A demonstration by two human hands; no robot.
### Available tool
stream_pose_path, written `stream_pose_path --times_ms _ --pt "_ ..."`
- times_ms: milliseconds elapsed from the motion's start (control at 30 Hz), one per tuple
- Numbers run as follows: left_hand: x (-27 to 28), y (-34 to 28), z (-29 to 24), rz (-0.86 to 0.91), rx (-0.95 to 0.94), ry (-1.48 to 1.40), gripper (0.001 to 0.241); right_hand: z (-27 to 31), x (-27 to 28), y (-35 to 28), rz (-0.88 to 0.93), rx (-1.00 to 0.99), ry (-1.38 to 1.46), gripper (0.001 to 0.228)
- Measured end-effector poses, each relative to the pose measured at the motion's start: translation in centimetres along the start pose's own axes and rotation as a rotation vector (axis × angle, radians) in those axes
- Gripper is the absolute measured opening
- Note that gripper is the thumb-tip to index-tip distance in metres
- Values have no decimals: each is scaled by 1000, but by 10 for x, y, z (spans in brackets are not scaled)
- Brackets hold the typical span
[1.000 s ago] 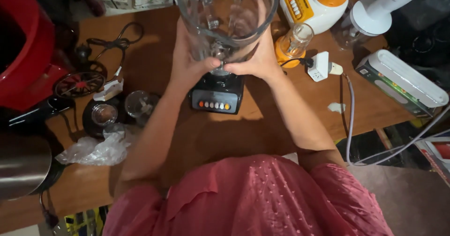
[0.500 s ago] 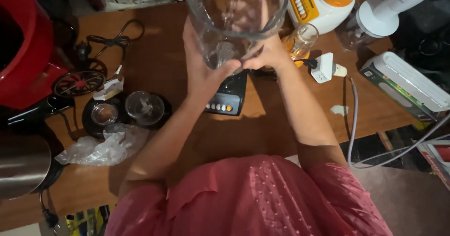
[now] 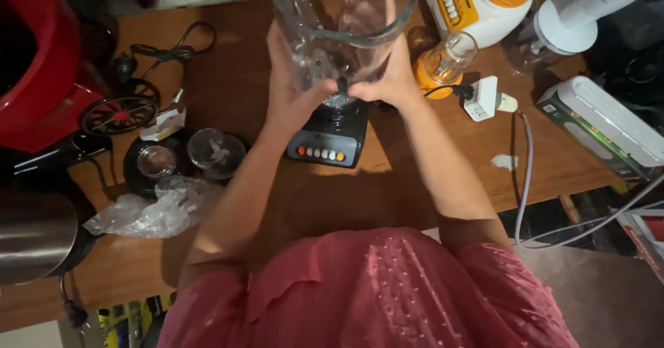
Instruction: Testing the functionality and assembly of various blender models on a demonstration table
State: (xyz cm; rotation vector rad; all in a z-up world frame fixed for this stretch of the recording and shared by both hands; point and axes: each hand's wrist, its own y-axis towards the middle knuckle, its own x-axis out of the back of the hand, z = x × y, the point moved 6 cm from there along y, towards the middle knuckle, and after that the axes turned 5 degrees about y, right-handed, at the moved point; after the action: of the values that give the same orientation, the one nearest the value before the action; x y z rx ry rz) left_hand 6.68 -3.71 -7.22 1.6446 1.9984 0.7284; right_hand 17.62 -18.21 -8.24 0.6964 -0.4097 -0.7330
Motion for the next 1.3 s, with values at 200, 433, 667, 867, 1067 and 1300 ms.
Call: stream_pose_path --times_ms 200,433,667,867,1067,1300 --pt "0 -30 13 -65 174 186 124 -9 -1 -16 4 -57 -89 143" --pt "17 -101 41 28 405 486 150 5 -13 -15 34 -183 91 128" --pt "24 -117 64 114 578 459 150 -20 -17 -34 -15 -297 13 87" --pt "21 -119 68 54 560 473 149 -30 -17 -50 -134 -342 -46 87" --pt "21 -122 70 32 609 447 147 0 -27 -33 -169 -319 -62 76" --pt "18 -117 65 -8 621 452 148 4 -37 -39 -213 -348 -134 64"
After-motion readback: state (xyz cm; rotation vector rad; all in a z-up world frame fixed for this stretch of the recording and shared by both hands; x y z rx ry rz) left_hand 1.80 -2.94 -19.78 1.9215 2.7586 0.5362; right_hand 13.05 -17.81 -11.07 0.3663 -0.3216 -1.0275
